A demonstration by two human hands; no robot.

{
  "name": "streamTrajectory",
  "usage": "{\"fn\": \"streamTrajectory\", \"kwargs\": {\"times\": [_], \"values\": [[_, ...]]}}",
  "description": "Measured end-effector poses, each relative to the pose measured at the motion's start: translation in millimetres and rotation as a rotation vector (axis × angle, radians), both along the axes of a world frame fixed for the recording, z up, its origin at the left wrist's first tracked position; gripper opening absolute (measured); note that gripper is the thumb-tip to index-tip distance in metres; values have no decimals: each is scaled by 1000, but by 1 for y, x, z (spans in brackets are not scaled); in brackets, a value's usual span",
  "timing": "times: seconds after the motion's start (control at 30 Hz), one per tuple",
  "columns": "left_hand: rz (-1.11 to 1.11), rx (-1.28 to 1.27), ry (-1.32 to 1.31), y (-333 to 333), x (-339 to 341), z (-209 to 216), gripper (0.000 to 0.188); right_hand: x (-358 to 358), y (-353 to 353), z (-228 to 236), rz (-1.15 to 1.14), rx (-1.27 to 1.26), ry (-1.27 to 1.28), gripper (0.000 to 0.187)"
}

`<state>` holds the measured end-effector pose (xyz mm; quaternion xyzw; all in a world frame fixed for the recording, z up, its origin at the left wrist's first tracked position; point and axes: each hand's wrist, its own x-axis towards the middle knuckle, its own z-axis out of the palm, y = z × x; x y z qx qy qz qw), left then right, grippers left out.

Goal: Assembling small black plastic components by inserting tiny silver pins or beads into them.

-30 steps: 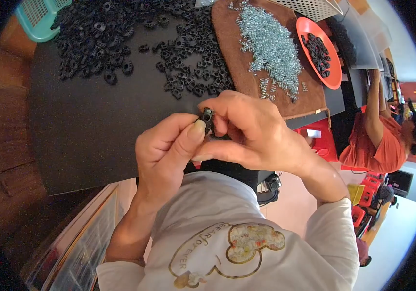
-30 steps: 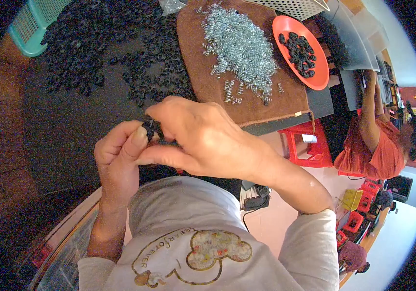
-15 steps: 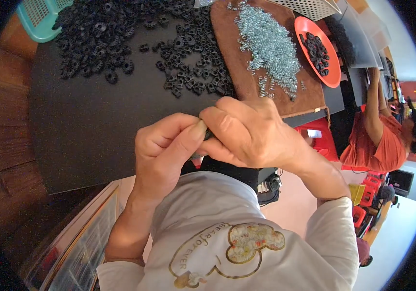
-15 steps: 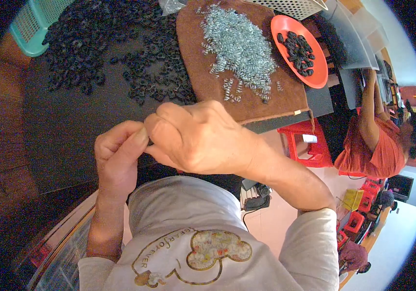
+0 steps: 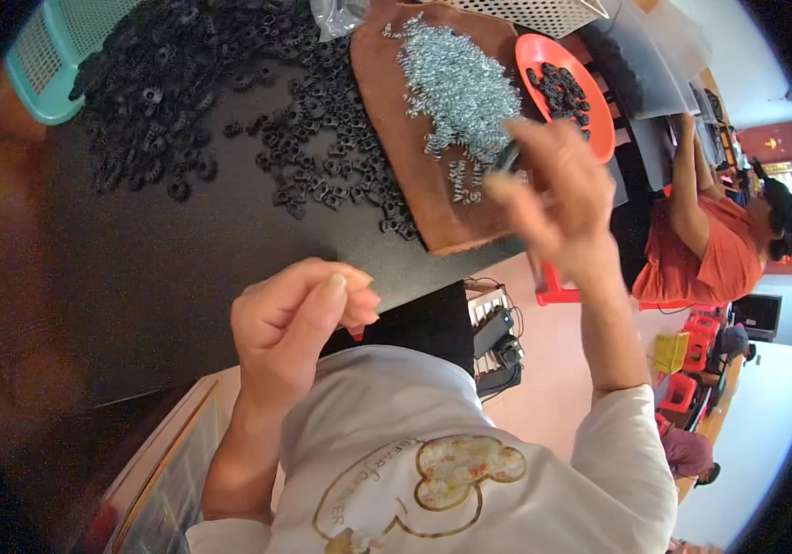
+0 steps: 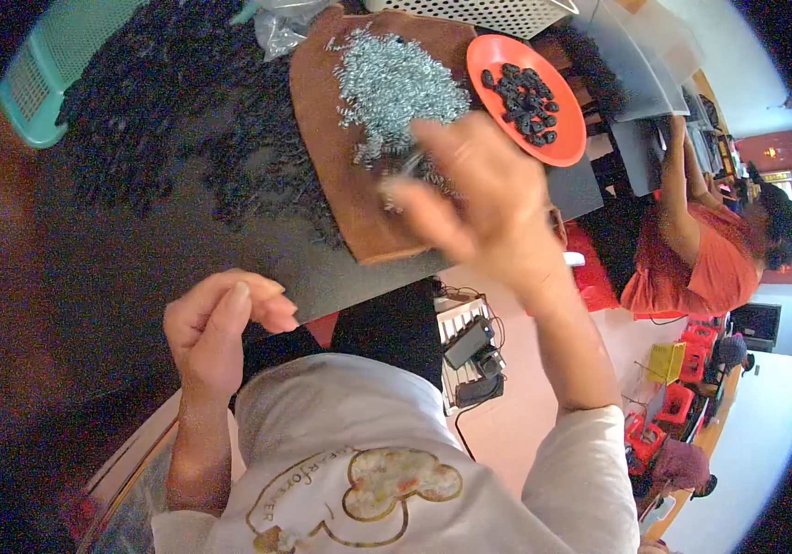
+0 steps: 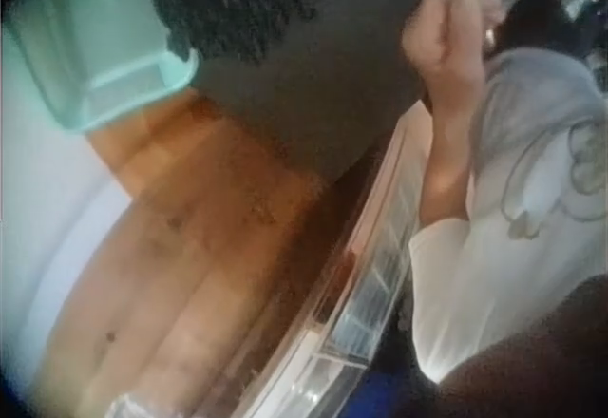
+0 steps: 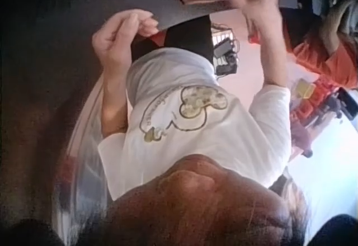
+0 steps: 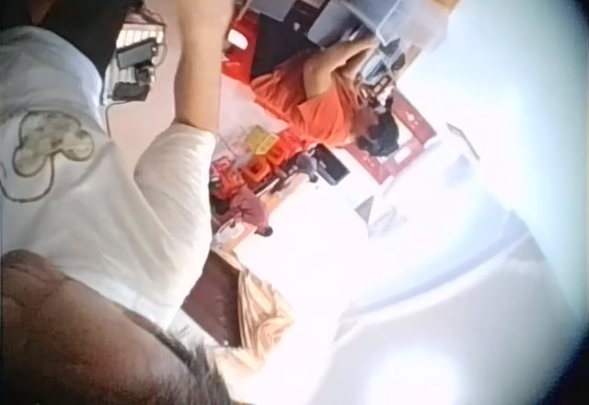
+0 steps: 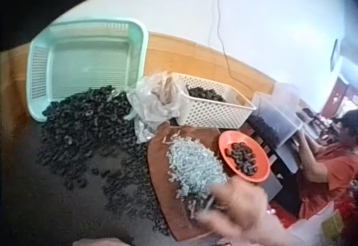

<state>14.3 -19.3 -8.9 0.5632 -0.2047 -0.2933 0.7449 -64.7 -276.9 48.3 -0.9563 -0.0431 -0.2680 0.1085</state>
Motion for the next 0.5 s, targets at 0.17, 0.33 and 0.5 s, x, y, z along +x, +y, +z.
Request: {"fn": "streamTrajectory", "kwargs": {"times": [0.17,0.33,0.5], "values": [[-17,17,-26,3,-2,3,21,-13,-82,-1,-440,176,73,41],[-18,-5,-29,5,-2,2,21,-21,-113,-7,-505,185,228,41],[-29,-20,-36,3,1,-2,20,14,-32,-2,-126,424,203,25]]}}
